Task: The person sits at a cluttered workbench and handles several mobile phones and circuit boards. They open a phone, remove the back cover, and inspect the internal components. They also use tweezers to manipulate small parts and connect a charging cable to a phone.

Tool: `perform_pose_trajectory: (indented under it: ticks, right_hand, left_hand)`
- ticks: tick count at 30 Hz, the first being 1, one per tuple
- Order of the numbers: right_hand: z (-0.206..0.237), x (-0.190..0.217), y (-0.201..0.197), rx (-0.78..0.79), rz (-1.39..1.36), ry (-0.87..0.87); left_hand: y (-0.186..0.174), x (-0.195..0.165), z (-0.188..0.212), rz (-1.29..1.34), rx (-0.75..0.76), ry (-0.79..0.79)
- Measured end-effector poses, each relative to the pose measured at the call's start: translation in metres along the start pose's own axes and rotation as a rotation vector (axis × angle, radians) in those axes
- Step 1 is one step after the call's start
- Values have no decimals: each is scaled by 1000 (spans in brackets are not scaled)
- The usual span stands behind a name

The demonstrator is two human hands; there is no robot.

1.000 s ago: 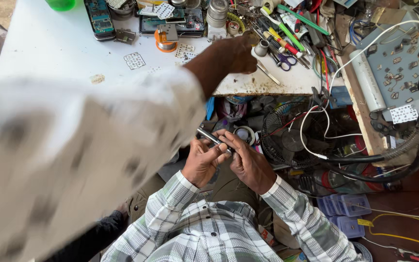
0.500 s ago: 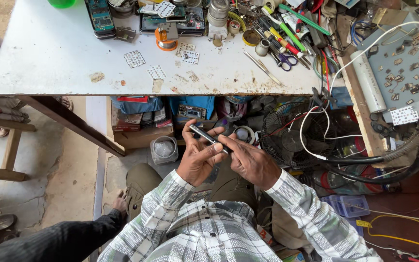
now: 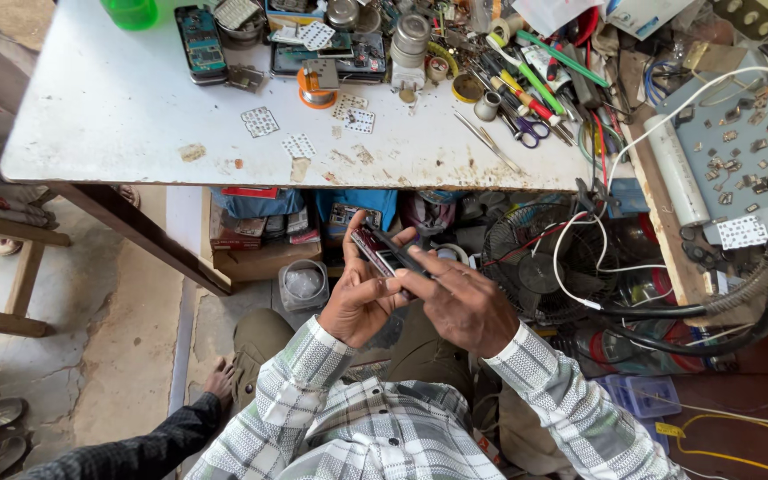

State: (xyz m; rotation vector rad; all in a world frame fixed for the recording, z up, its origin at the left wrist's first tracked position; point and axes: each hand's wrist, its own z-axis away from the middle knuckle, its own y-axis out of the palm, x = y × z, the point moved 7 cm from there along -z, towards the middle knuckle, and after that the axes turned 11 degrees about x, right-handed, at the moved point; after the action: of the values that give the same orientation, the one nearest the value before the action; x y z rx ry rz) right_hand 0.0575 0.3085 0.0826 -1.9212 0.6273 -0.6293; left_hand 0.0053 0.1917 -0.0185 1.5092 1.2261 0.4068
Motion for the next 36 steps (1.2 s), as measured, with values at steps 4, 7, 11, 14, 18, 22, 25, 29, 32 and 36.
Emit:
perform_pose_trajectory:
  ticks: [4, 7, 11, 14, 18, 22, 25, 29, 32, 36]
  right_hand:
    - [0, -31, 5, -1, -281, 395]
    - [-1, -55, -3, -135, -381, 461]
    - [-13, -111, 12, -193, -754, 622]
    - [-31, -142, 22, -240, -969, 622]
    - [-48, -148, 20, -163, -1012, 661]
    - [-42, -120, -1, 131, -345, 896]
    - [-50, -59, -14, 87, -106, 465]
    - [-46, 2, -11, 89, -45, -110]
    - [-40, 1, -1, 188, -69, -141]
    - [-30, -2, 15, 264, -28, -138]
  left_hand:
    - [12, -11, 2, 69, 25, 17]
    - [17, -14, 3, 106, -11, -42]
    - [27, -23, 1, 113, 74, -41]
    - [27, -26, 0, 208, 121, 6]
    - [23, -29, 1, 268, 178, 51]
    - [15, -30, 3, 249, 147, 36]
    - [6, -24, 1, 180, 50, 1]
    - [0, -14, -1, 297, -8, -1]
    - [3, -9, -1, 269, 36, -31]
    - [2, -1, 3, 189, -4, -71]
